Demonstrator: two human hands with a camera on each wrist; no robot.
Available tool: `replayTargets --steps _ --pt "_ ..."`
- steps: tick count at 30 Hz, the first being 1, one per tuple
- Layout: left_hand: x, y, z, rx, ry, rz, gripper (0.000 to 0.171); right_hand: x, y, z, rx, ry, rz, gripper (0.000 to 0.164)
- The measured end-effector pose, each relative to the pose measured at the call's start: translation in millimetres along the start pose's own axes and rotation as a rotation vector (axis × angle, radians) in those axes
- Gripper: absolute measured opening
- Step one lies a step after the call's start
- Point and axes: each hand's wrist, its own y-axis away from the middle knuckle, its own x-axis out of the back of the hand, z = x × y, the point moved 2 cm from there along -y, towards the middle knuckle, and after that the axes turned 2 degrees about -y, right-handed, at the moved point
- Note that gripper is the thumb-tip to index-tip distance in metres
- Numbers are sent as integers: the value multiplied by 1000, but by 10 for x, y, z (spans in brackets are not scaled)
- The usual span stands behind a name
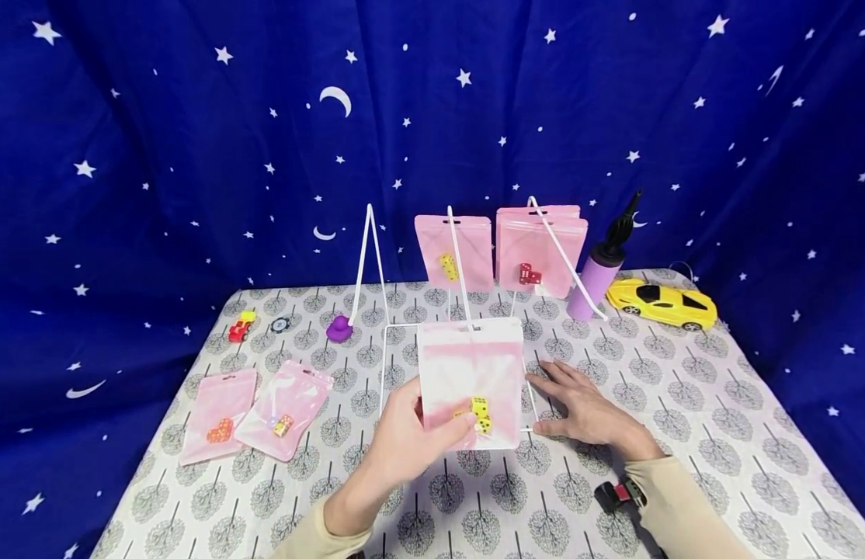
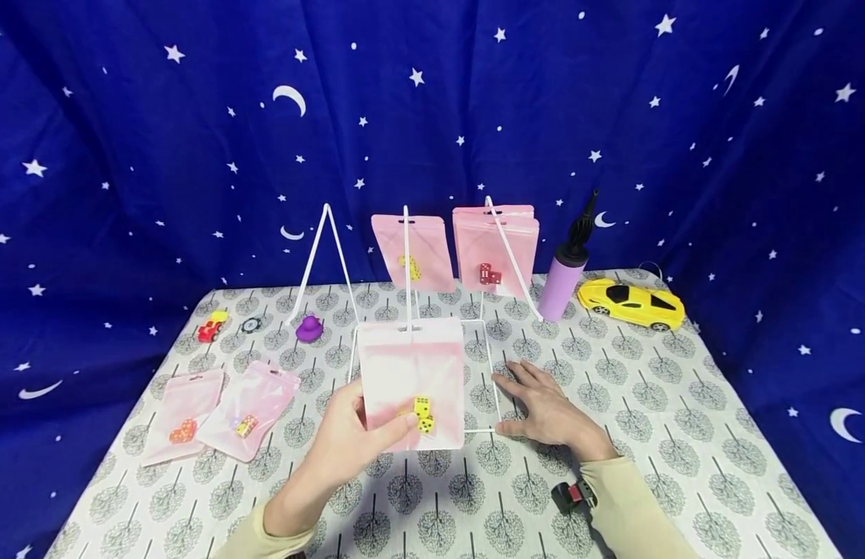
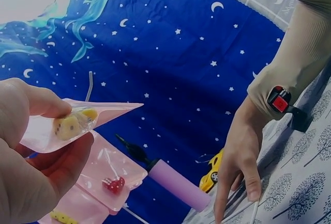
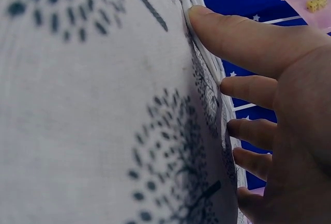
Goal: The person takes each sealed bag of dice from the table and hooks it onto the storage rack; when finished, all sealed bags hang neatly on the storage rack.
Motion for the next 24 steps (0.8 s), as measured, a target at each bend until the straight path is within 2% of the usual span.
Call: replayTargets --steps 13,24 --pt "58 -243 -114 -58 -112 107 35 9 2 -15 -18 9 -4 86" --pt "194 -504 -210 -7 -155 215 31 8 3 -17 -17 0 -11 86"
